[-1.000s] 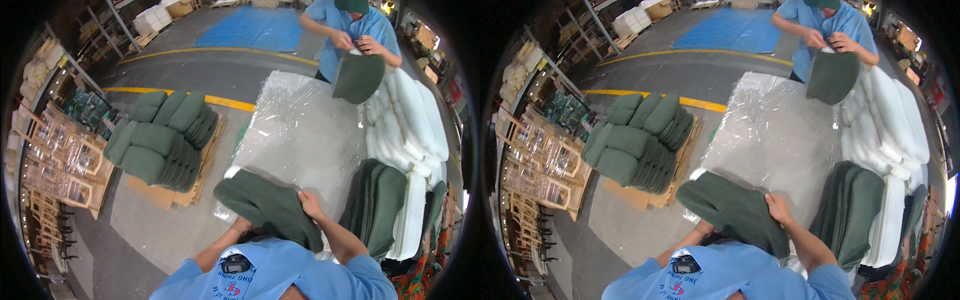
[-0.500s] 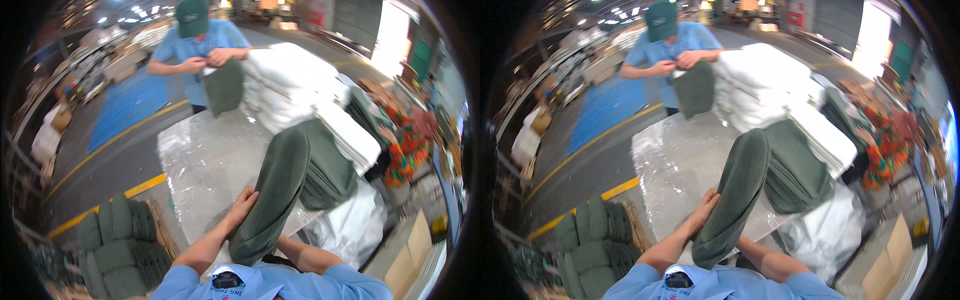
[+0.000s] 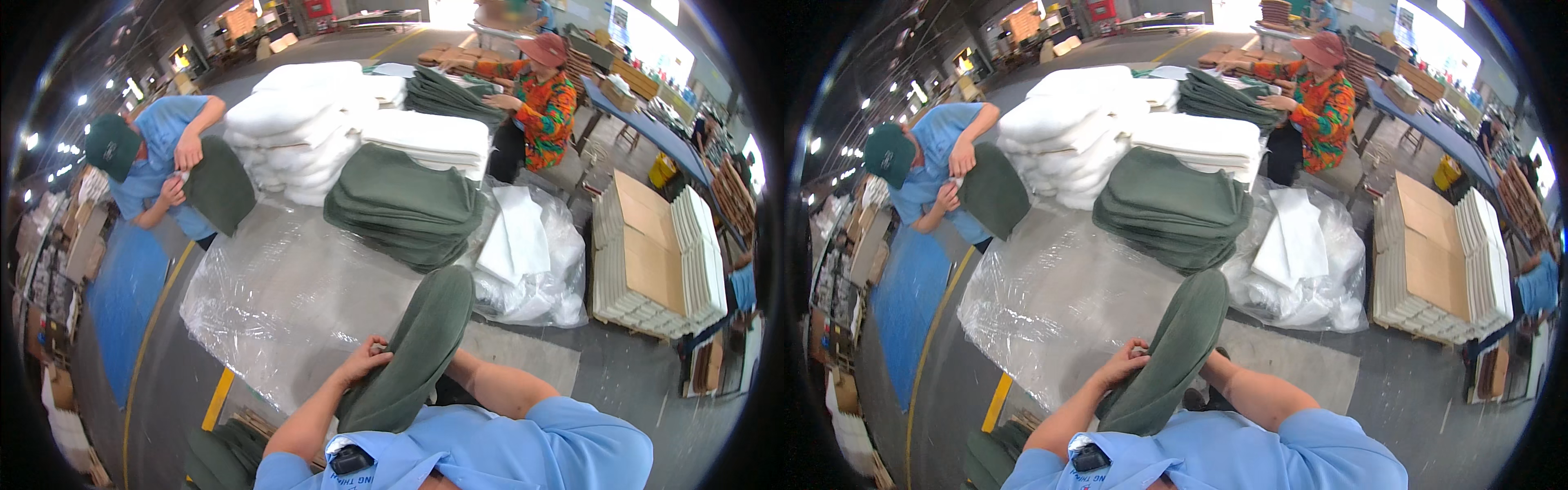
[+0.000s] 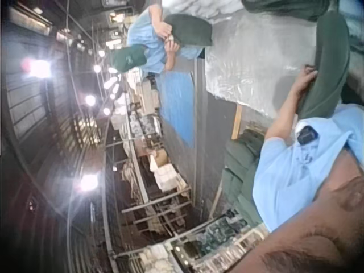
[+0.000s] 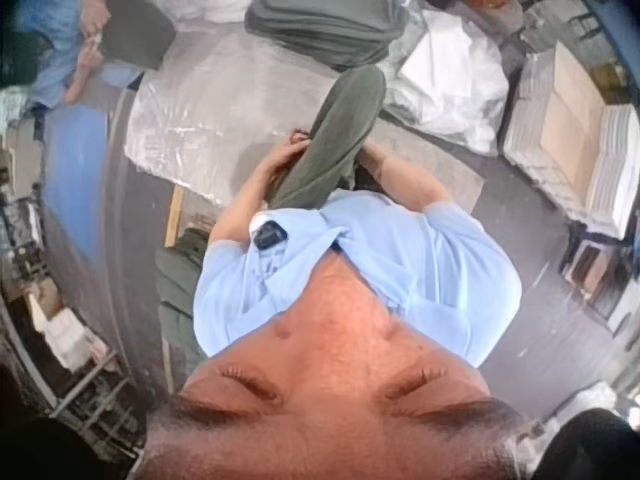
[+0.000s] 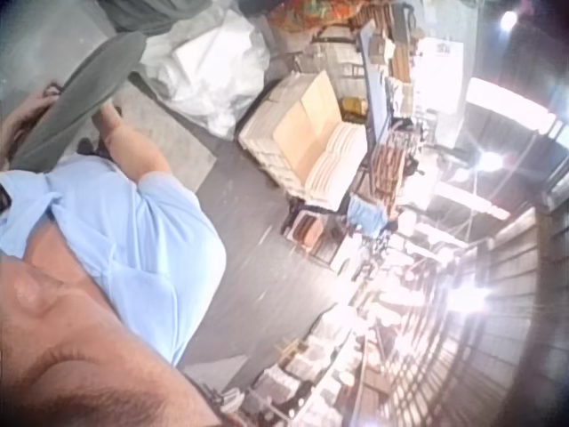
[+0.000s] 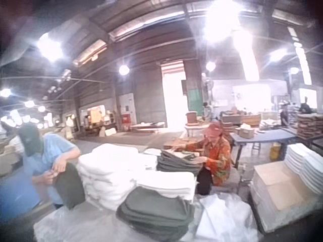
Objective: The person inserts white foam cushions into green fabric covers at a work table. They align the foam, pull the cover over it, and smooth the edges before stacking the finished cushions.
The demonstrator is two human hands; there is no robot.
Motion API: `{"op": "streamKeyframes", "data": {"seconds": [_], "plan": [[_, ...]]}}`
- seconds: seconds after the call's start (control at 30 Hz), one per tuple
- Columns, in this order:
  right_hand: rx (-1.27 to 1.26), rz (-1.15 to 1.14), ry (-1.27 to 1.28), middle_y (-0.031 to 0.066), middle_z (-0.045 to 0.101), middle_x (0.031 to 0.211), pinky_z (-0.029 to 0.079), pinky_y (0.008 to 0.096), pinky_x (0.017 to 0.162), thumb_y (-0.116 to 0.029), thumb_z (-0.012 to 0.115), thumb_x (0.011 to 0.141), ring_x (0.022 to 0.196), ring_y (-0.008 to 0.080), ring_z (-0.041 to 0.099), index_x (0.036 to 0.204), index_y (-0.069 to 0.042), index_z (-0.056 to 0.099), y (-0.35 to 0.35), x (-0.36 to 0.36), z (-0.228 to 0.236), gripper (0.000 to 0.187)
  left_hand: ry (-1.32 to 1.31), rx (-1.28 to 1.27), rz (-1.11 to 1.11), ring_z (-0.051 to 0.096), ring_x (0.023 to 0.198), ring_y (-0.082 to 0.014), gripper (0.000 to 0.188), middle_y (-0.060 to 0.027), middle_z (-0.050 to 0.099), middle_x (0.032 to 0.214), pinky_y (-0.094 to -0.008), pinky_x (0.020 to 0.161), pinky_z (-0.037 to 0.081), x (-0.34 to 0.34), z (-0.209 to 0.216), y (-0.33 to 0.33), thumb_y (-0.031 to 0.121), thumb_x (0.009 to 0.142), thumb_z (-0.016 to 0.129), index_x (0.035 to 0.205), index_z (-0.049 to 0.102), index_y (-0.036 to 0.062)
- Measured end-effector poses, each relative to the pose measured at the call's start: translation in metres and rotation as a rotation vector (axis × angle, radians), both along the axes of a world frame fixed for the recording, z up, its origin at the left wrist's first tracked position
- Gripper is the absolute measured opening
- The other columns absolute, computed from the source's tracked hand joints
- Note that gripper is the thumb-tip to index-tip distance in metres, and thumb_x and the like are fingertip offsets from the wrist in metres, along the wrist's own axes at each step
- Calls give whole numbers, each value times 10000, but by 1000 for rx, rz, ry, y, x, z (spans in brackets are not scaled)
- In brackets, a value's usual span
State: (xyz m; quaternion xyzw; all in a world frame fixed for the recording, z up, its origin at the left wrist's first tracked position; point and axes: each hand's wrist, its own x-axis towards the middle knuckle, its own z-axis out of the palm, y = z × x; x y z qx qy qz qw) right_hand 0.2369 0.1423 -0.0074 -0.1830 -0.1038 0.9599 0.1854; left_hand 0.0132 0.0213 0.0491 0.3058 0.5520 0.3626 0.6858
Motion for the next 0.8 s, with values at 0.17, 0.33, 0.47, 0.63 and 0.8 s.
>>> {"op": "streamKeyframes", "data": {"seconds": [0.17, 0.33, 0.47, 0.63, 0.8], "plan": [[-139, -44, 28, 144, 651, 1390, 523, 427, 1104, -333, 511, 1110, 1219, 283, 657, 1459, -57, 564, -48, 3, -2, 448, 37, -102, -116, 666, 1109, -186, 556, -115, 704, 1200, -362, 991, 516, -16, 4, -14, 254, 941, 755, 1400, 492, 81], [-255, -113, 37, 147, 662, 1373, 528, 427, 1095, -332, 508, 1110, 1210, 284, 663, 1440, -55, 580, -50, 17, -6, 437, 411, -36, -97, 636, 1148, -168, 530, -78, 699, 1206, -334, 1012, 492, -4, -21, -15, 283, 941, 755, 1375, 556, 51], [-311, -146, 33, 149, 671, 1359, 533, 427, 1089, -332, 506, 1109, 1203, 285, 668, 1425, -53, 592, -28, 34, -9, 430, 419, -40, -143, 659, 1038, -157, 508, -60, 731, 1144, -317, 918, 513, 0, -27, 27, 381, 941, 763, 1259, 693, -8], [-360, -194, 19, 152, 682, 1342, 539, 427, 1080, -331, 503, 1109, 1195, 286, 674, 1406, -50, 607, -4, 45, -20, 422, 147, -408, -152, 690, 965, -136, 490, -39, 766, 1021, -316, 849, 542, 27, -7, 102, 459, 974, 754, 1156, 758, 4], [-413, -232, -47, 128, 689, 1232, 541, 409, 1023, -324, 526, 1100, 1120, 255, 673, 1362, -47, 635, 0, 40, -29, 396, -59, -562, -353, 736, 977, -160, 510, -89, 780, 1080, -339, 862, 588, 27, -19, 132, 459, 970, 768, 1187, 746, -2]]}}
